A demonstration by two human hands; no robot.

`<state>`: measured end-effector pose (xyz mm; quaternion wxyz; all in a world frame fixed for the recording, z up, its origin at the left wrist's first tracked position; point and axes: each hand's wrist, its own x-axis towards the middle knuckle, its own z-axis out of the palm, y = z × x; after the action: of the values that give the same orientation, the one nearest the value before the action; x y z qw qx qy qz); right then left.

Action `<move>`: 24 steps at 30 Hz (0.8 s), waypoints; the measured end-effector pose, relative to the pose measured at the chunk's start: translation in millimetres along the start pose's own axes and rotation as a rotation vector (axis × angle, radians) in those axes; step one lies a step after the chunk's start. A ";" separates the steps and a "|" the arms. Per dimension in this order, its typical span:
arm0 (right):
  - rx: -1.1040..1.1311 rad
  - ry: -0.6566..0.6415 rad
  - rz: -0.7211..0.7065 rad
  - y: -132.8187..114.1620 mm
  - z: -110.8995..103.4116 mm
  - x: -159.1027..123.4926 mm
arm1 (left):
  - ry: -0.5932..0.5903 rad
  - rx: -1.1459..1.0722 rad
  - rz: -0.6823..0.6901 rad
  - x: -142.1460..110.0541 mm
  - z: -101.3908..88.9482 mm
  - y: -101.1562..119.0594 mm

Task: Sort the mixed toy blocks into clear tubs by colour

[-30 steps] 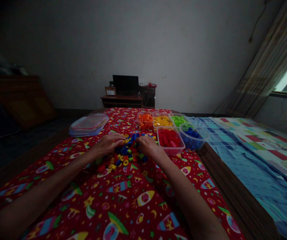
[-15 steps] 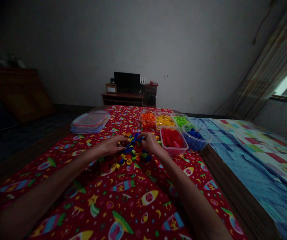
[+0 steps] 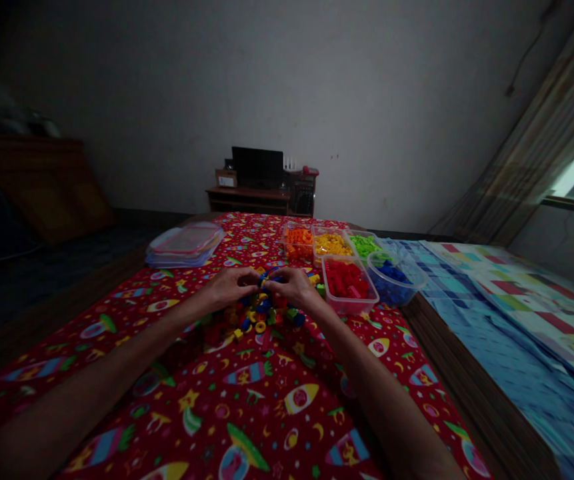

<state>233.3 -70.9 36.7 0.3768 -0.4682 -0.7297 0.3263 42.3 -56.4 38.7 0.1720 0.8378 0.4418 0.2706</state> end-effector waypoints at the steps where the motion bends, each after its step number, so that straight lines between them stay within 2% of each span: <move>1: 0.002 -0.003 -0.034 1.4 2.6 0.2 | 0.000 -0.024 -0.005 -0.9 -0.6 3.6; 5: -0.066 0.009 -0.112 -0.5 6.1 -1.6 | 0.001 -0.031 -0.004 -2.8 1.3 14.7; 8: -0.215 0.077 -0.101 -7.3 -8.7 -2.2 | 0.014 -0.059 -0.005 -2.6 1.1 14.7; 10: -0.303 0.171 -0.112 -10.7 -30.6 -1.9 | 0.000 -0.031 -0.011 -2.3 -2.5 10.7; 13: -0.395 0.408 -0.117 -9.7 -78.9 -4.9 | -0.053 0.054 -0.023 -1.9 -11.9 2.2; 16: -0.541 0.707 -0.038 3.1 -131.3 -15.2 | -0.112 0.102 -0.052 -1.8 -22.1 -4.7; 18: -0.639 0.841 0.030 18.7 -159.0 -24.3 | -0.154 0.129 -0.060 -2.3 -26.9 -7.3; 21: -0.727 0.878 0.146 45.6 -182.6 -36.1 | -0.215 0.185 -0.042 -3.6 -29.0 -9.1; 24: -0.776 0.834 0.216 60.8 -187.2 -40.3 | -0.244 0.239 -0.017 -5.1 -26.0 -9.4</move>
<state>431.1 -64.0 70.6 0.3979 -0.7327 -0.5339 -0.1406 18.1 -54.2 52.9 0.1256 0.8751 0.4540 0.1110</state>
